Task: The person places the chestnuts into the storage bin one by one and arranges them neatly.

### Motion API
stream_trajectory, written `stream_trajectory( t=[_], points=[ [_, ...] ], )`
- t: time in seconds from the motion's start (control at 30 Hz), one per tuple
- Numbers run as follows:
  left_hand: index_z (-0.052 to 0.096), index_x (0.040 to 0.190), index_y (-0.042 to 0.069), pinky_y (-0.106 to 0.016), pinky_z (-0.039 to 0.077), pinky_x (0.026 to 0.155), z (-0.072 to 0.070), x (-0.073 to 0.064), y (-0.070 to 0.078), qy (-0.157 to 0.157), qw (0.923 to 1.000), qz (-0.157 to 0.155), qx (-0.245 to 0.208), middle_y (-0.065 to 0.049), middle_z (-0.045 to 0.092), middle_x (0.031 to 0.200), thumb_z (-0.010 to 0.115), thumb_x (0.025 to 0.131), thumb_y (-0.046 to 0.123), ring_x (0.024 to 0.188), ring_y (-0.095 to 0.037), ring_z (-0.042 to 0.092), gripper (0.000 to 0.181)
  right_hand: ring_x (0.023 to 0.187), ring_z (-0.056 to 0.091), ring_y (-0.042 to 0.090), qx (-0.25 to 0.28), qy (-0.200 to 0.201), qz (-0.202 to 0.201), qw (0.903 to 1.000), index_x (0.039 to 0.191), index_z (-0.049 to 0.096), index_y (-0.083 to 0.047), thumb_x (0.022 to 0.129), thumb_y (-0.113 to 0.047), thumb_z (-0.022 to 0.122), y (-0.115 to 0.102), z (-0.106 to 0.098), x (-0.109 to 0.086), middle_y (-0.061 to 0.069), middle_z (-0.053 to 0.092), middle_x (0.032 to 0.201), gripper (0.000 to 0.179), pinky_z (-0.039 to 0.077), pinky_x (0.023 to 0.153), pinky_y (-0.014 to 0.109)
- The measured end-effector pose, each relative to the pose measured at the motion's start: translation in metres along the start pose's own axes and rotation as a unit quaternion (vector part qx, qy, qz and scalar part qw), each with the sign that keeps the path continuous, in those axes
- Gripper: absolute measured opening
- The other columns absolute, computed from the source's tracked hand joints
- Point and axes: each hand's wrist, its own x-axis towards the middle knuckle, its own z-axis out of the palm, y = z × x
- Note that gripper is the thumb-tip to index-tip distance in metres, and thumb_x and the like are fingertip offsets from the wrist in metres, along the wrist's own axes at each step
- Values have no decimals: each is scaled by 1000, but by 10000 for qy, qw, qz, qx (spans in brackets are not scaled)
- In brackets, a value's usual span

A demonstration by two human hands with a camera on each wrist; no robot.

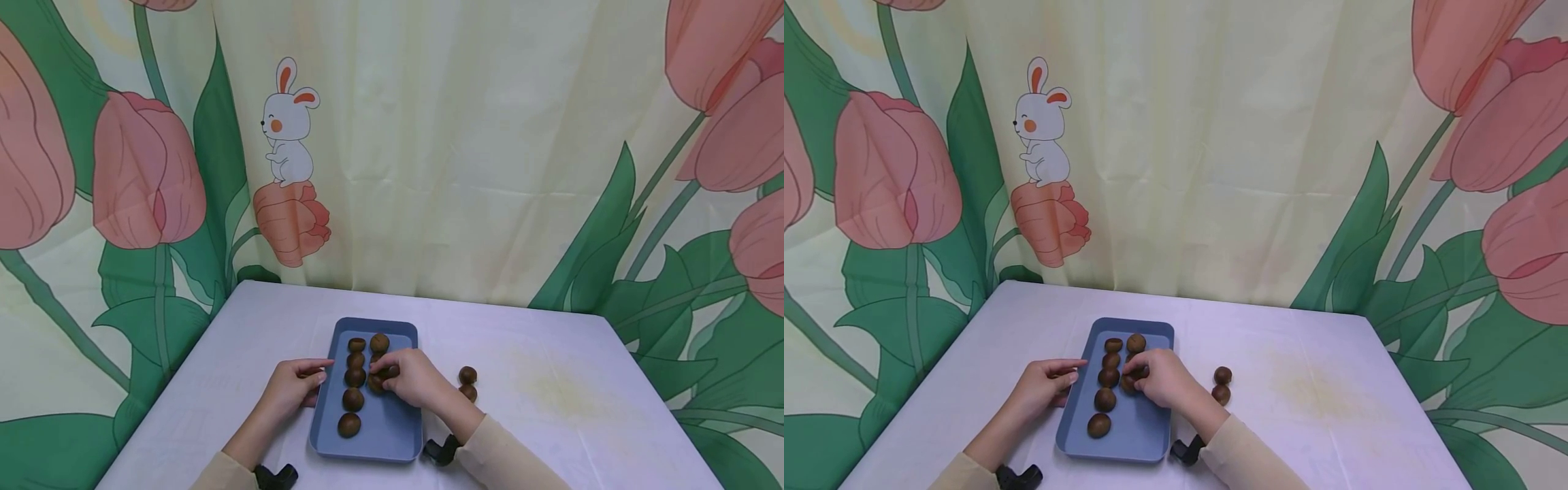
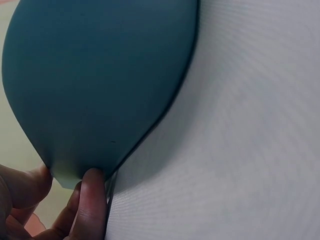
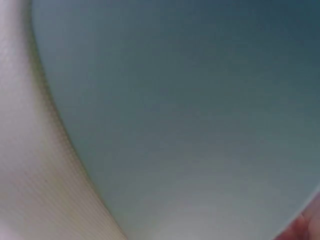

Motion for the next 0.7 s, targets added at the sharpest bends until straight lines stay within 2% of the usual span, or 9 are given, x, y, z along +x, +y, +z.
stream_trajectory(
  t=[0.2,0.7],
  points=[
    [82,124,11,-35,67,63,-1,-1,0,-15,10000,3,-21,-14,76,110,70,101,1,79,-15,75,28,105,76,21,228,-74,76,9997,111,85,-21,92,2,78,-1,-4,-3,1,80,122,31,66,81,33],
    [81,125,11,-35,66,63,-1,0,1,-47,10000,79,8,-13,74,108,69,102,1,78,-14,74,28,105,78,27,552,88,187,9983,116,83,-16,94,0,77,-6,-20,-14,8,78,126,28,68,79,38]
  ],
)
